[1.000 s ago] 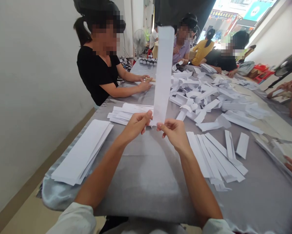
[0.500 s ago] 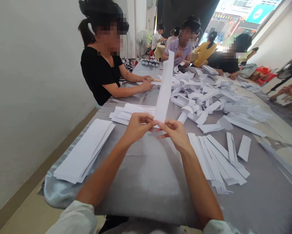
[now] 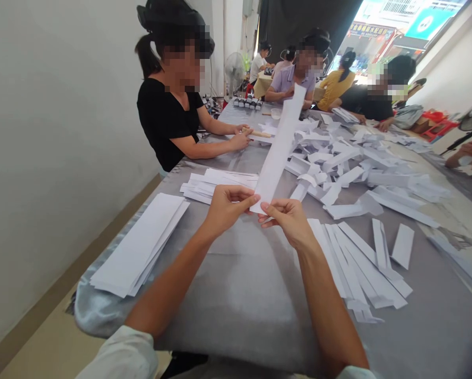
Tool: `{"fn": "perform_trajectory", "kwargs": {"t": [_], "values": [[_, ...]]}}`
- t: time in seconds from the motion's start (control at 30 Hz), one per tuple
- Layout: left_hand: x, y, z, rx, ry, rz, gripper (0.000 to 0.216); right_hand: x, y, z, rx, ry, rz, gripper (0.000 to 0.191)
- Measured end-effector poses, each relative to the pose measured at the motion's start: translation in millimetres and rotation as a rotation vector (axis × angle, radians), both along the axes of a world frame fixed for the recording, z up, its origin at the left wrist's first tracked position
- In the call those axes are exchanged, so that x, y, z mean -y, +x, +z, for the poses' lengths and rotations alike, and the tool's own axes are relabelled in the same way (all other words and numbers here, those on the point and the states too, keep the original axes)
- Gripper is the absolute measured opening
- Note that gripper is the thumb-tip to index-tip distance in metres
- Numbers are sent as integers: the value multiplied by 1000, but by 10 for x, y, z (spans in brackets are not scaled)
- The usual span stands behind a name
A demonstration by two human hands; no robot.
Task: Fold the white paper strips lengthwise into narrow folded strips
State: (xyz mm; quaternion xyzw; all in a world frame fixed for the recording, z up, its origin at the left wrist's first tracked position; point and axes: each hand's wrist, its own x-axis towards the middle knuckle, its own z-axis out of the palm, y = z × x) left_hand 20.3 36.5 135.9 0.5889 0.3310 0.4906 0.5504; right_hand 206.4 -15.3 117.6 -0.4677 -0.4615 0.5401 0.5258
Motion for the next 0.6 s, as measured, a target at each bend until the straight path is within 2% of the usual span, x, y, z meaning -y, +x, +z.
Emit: {"fn": "perform_trajectory", "kwargs": {"t": [0.17,0.33,0.47,0.6], "values": [[0,-2,4,14,-62,-47,39,16,4,61,24,50,-13,44],[8,17,13,13,-112,-65,40,10,-15,36,64,110,-52,48],[-32,23,-36,36,-54,-13,34,35,-13,43,90,113,-13,50],[-82,7,-89,51,-26,-38,30,49,-28,86,64,76,3,48]]}}
